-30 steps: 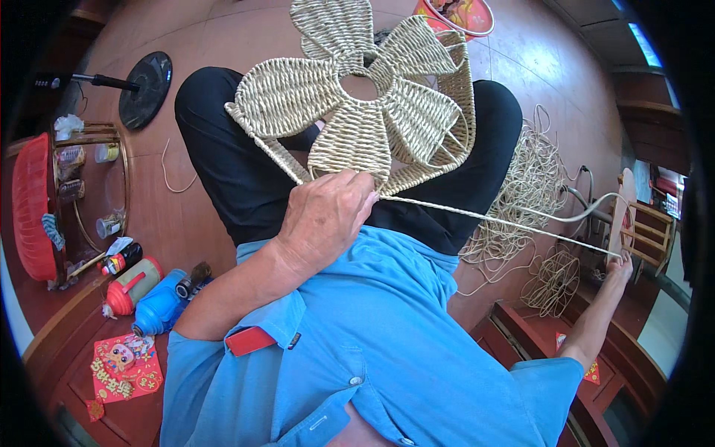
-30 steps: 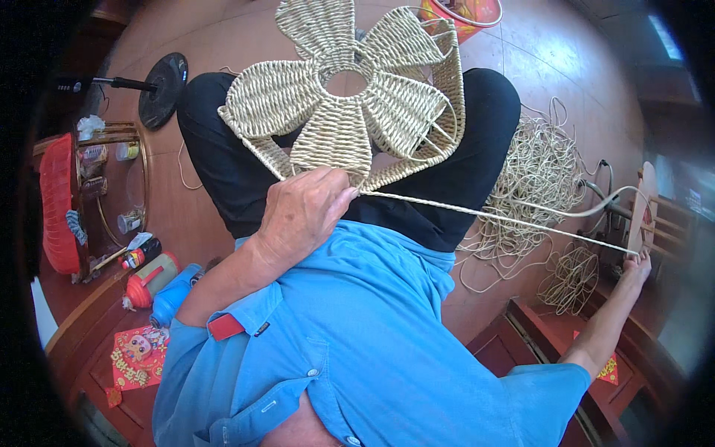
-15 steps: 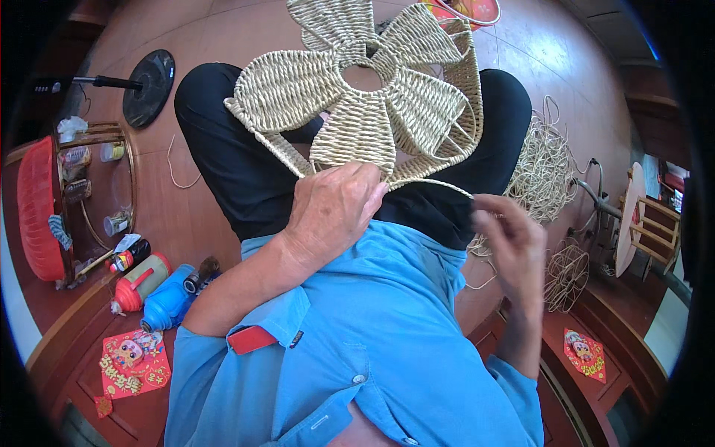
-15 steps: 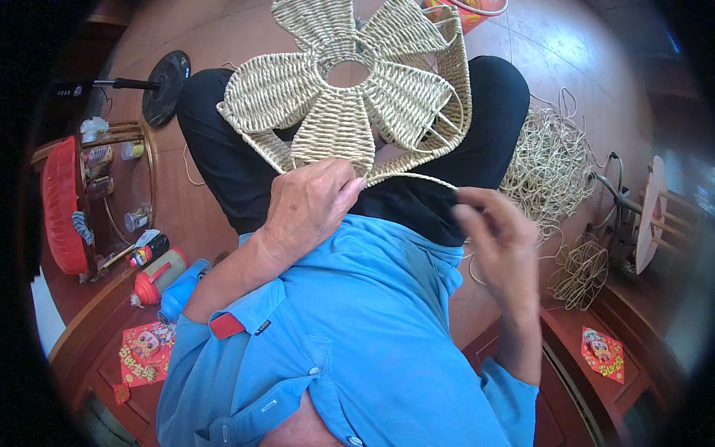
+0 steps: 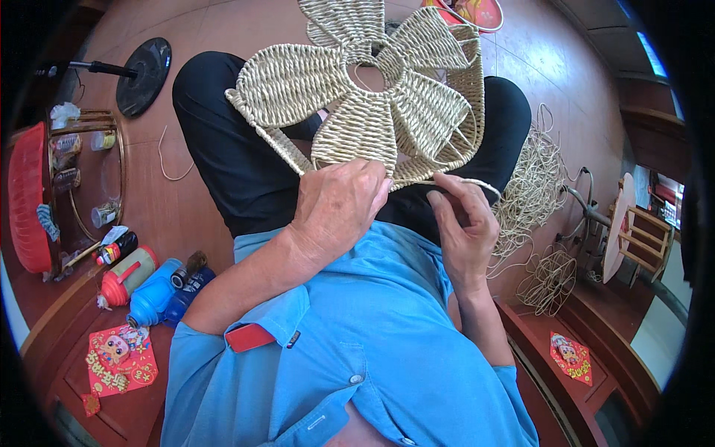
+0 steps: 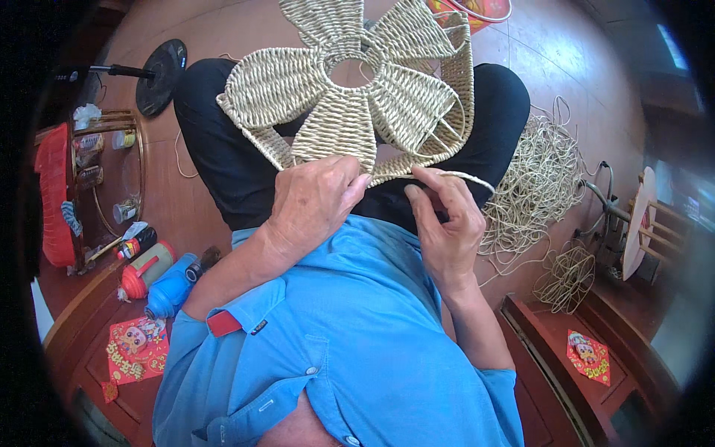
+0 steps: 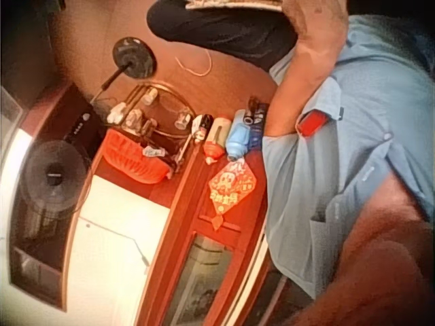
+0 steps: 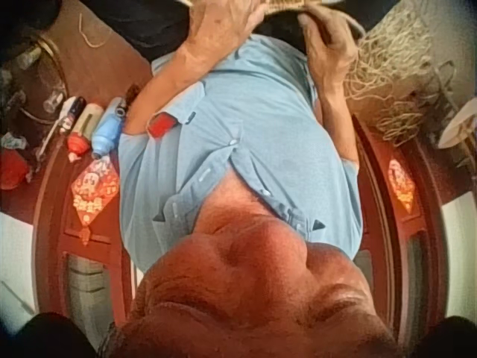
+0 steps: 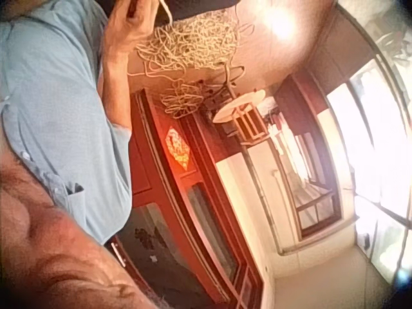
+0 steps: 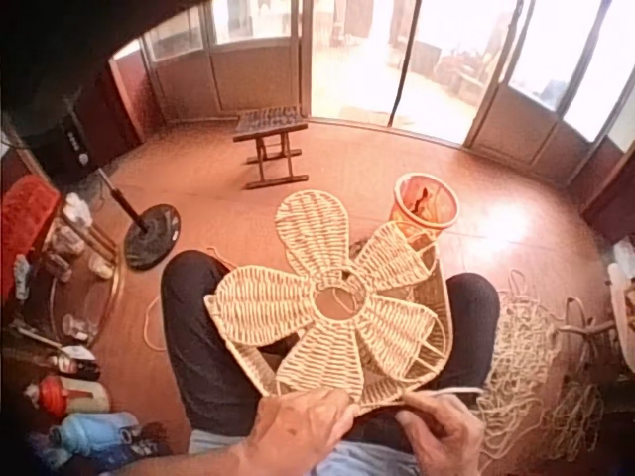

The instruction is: Weaving and trimming a decorative floral-shaped wicker or straw basket.

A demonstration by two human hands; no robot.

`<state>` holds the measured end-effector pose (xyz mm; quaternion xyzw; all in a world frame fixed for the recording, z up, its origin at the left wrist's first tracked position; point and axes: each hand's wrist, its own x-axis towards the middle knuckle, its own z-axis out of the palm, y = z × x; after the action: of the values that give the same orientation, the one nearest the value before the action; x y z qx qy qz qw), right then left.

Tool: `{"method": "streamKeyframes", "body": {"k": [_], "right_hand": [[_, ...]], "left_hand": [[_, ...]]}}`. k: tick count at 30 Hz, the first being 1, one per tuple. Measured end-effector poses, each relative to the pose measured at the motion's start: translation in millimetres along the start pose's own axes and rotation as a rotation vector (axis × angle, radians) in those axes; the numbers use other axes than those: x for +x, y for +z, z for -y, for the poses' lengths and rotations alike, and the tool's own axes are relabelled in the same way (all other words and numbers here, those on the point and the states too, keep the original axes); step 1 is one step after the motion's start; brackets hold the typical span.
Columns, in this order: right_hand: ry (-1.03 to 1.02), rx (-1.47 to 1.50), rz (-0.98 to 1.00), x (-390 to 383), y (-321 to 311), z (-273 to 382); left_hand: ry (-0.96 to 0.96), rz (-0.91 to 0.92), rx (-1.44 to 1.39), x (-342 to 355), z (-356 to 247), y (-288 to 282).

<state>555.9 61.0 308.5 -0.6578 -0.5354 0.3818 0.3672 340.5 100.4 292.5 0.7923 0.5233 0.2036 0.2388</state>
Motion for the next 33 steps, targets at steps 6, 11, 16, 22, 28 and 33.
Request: {"method": "streamKeyframes", "body": {"k": [6, 11, 16, 22, 28, 33], "right_hand": [[-0.343, -0.351, -0.020, 33.1, 13.8, 7.5], [-0.110, -0.365, 0.146, 38.4, 28.8, 15.5], [0.075, -0.238, 0.326, 43.5, 22.5, 22.5], [-0.019, -0.115, 0.420, 37.6, 23.9, 17.4], [0.131, 0.019, 0.517, 41.6, 23.9, 14.3], [0.312, 0.182, 0.592, 49.5, 21.6, 15.3]], "left_hand": [[-0.003, -0.009, -0.027, -1.5, 0.3, 1.1], [-0.006, -0.035, -0.026, -2.9, 0.7, 3.1], [-0.005, -0.050, -0.043, -4.0, 1.9, 3.0], [0.003, -0.013, -0.060, -8.9, 5.8, 0.9], [-0.009, -0.013, -0.104, -17.7, 11.8, -3.4], [-0.009, 0.015, -0.089, -20.2, 9.2, -3.3]]}}
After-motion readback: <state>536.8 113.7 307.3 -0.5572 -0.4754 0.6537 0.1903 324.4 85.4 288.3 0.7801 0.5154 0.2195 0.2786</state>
